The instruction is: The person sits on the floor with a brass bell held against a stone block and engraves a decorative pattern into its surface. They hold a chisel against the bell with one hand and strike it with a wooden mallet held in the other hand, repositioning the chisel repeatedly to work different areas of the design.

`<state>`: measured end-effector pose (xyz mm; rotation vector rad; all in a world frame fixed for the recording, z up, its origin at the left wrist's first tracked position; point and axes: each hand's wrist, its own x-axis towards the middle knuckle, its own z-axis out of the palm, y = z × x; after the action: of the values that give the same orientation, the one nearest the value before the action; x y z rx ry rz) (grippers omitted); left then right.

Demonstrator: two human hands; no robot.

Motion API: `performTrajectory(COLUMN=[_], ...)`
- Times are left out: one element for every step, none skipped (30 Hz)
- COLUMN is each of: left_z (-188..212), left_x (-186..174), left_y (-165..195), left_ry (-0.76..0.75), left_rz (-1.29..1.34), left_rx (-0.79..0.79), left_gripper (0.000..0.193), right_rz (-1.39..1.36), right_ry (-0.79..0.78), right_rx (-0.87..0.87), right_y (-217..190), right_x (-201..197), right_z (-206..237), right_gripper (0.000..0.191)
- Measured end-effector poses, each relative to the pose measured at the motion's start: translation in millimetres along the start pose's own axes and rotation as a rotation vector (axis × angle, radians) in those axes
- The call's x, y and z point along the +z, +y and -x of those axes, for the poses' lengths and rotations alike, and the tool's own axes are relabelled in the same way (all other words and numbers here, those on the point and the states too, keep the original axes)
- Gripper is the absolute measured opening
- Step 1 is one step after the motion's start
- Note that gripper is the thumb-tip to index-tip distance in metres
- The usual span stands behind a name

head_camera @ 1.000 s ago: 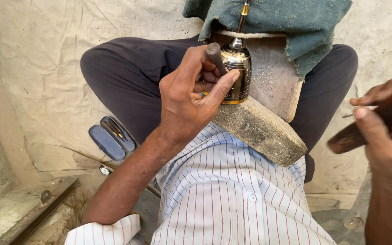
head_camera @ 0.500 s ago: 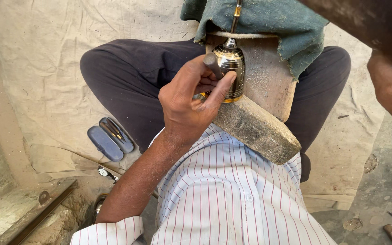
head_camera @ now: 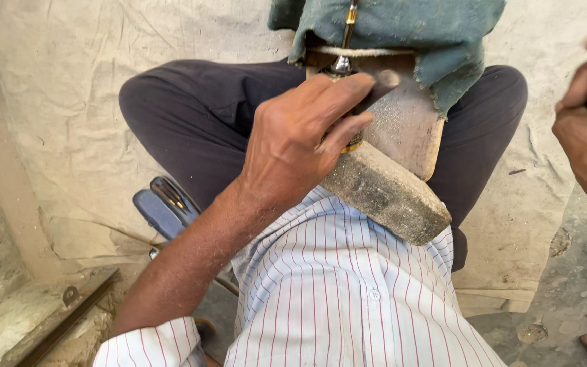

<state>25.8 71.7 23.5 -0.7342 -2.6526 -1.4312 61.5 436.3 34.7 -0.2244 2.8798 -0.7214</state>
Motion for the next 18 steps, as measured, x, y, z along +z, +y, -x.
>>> performTrajectory(left_z=[-1.8, -5.0, -9.2, -13.1, -16.6, -19.1, -22.3, -26.1, -28.9, -31.1, -34.3, -37.9, -41.0, -44.0, -46.6, -48.9, -51.9, -56.2], left_x=[-1.6, -2.8, -3.6, -3.8, -4.0, -4.3, -4.2, -3.8, -3.8, -3.5, -2.7, -2.0, -1.4, -0.8, -1.4, -1.8, -1.2, -0.1], left_y=[1.0, 0.9, 0.0, -0.5, -0.7, -0.8, -1.5, -2.8, -3.7, -4.0, -4.8, -5.6, -6.0, -6.2, -6.5, -6.3, -5.9, -6.0], left_ry=[-0.027, -0.054, -0.079, -0.126, -0.172, -0.217, -0.245, -0.276, -0.310, -0.335, -0.360, -0.381, -0.407, -0.432, -0.460, -0.466, -0.474, -0.479], left_rz=[-0.009, -0.020, -0.032, -0.048, -0.064, -0.078, -0.101, -0.124, -0.147, -0.137, -0.126, -0.114, -0.112, -0.112, -0.114, -0.128, -0.137, -0.147], left_rx=[0.016, 0.040, 0.072, 0.072, 0.068, 0.056, 0.101, 0.145, 0.194, 0.210, 0.235, 0.261, 0.278, 0.284, 0.292, 0.311, 0.340, 0.375], left_gripper=[0.037, 0.039, 0.040, 0.038, 0.037, 0.036, 0.036, 0.037, 0.037, 0.038, 0.038, 0.039, 0.037, 0.034, 0.032, 0.031, 0.031, 0.033], right_rz=[-0.025, 0.039, 0.050, 0.062, 0.018, -0.029, -0.078, -0.130, -0.128, -0.127, -0.067, -0.075, -0.084, -0.168, -0.170, -0.172, -0.084, 0.008], right_ry=[-0.014, -0.035, 0.006, 0.047, 0.137, 0.163, 0.192, 0.162, 0.176, 0.189, 0.251, 0.288, 0.326, 0.329, 0.331, 0.334, 0.339, 0.349], right_rx=[0.034, -0.022, -0.038, -0.053, -0.031, 0.022, 0.074, 0.162, 0.184, 0.207, 0.164, 0.159, 0.153, 0.186, 0.203, 0.221, 0.227, 0.233], right_y=[-9.8, -18.0, -26.3, -33.0, -40.5, -44.3, -47.2, -48.2, -47.7, -46.2, -44.6, -42.1, -39.2, -36.3, -33.3, -30.1, -27.7, -24.7], right_x=[0.9, -0.1, 2.9, 5.4, 15.2, 17.2, 22.8, 25.3, 31.4, 36.8, 48.8, 58.0, 68.4, 76.9, 85.6, 93.5, 101.3, 107.0], right_z=[2.9, 5.2, 8.5, 12.3, 17.5, 23.2, 29.1, 36.1, 41.6, 47.9, 51.5, 55.9, 59.6, 64.7, 69.0, 73.3, 77.5, 81.1], right_gripper=[0.032, 0.033, 0.030, 0.028, 0.023, 0.020, 0.018, 0.019, 0.019, 0.020, 0.020, 0.020, 0.020, 0.018, 0.019, 0.020, 0.024, 0.028])
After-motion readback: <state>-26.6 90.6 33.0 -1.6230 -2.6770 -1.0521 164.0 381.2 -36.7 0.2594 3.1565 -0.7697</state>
